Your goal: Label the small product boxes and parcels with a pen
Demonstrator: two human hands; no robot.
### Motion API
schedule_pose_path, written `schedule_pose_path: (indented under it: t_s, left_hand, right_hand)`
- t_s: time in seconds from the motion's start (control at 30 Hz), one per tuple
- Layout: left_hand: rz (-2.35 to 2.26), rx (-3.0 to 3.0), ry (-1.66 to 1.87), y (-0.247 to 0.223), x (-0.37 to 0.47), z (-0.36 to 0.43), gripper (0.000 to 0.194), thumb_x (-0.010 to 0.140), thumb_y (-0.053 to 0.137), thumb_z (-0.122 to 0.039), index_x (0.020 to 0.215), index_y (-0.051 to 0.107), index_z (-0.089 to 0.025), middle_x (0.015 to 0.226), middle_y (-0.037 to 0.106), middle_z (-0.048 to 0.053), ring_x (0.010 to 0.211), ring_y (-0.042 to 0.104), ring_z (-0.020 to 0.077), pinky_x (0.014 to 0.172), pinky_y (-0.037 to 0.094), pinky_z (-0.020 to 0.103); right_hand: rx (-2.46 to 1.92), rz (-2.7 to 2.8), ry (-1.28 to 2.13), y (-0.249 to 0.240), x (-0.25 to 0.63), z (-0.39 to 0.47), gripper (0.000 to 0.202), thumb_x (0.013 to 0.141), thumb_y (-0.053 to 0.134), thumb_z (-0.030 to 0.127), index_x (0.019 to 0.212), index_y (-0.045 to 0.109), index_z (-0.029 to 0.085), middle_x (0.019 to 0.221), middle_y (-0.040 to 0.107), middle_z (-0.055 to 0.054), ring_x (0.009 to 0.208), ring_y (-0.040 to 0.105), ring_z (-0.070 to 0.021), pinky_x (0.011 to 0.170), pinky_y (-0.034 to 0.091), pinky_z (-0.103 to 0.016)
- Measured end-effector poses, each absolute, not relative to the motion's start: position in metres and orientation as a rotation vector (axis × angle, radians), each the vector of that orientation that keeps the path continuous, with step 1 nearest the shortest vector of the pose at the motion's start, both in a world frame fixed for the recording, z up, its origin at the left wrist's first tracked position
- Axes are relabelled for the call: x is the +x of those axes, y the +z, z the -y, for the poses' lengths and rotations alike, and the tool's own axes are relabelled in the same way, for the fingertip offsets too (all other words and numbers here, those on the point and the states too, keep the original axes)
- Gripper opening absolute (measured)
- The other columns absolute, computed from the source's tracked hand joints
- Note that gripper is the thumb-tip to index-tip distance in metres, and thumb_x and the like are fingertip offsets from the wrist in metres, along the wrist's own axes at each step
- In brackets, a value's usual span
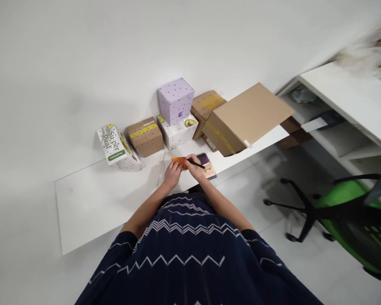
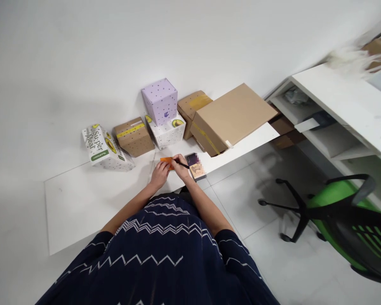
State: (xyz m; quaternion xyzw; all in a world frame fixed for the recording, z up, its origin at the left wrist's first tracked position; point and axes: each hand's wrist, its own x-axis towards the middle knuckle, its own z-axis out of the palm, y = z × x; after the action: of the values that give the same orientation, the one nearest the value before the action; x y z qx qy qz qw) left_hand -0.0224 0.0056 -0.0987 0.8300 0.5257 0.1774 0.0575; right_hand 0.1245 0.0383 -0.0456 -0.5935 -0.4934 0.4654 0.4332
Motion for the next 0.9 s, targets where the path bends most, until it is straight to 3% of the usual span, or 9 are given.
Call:
schedule_pose_path:
  t_s: [0.13, 0.47, 0.9]
  left_hand:
    - [-1.597, 2.52, 0.53, -0.098, -0.022, -0.005, 0.034, 0.098, 0.044, -0.018, 0.127, 0.06, -0.014, 0.124, 0.066, 0.014, 0.121, 0.058, 0.0261, 0.11, 0.046, 0.046]
    - [-1.584, 2.507, 0.551, -0.105, -0.023, -0.002, 0.036, 0.101, 0.04, -0.024, 0.128, 0.061, -0.012, 0.125, 0.067, 0.014, 0.125, 0.058, 0.025, 0.115, 0.043, 0.046]
    - [-1.554, 2.428, 0.613, -0.103, -0.02, -0.002, 0.036, 0.101, 0.04, -0.025, 0.126, 0.062, -0.012, 0.126, 0.067, 0.015, 0.126, 0.057, 0.0263, 0.117, 0.042, 0.047]
  right_hand:
    - [-1.447, 1.225, 1.193, -0.063, 0.117, -0.036, 0.021, 0.076, 0.051, 0.041, 0.086, 0.052, 0.023, 0.075, 0.061, 0.001, 0.065, 0.058, -0.0159, 0.065, 0.053, -0.031]
    - [-1.541, 1.456, 1.031, -0.064, 0.116, -0.034, 0.029, 0.078, 0.045, 0.05, 0.078, 0.054, 0.023, 0.076, 0.065, -0.003, 0.069, 0.059, -0.0195, 0.073, 0.051, -0.033]
    - [-1.603, 1.478, 1.076, -0.057, 0.118, -0.032, 0.029, 0.082, 0.046, 0.047, 0.084, 0.06, 0.021, 0.083, 0.069, -0.004, 0.074, 0.061, -0.0186, 0.078, 0.052, -0.031]
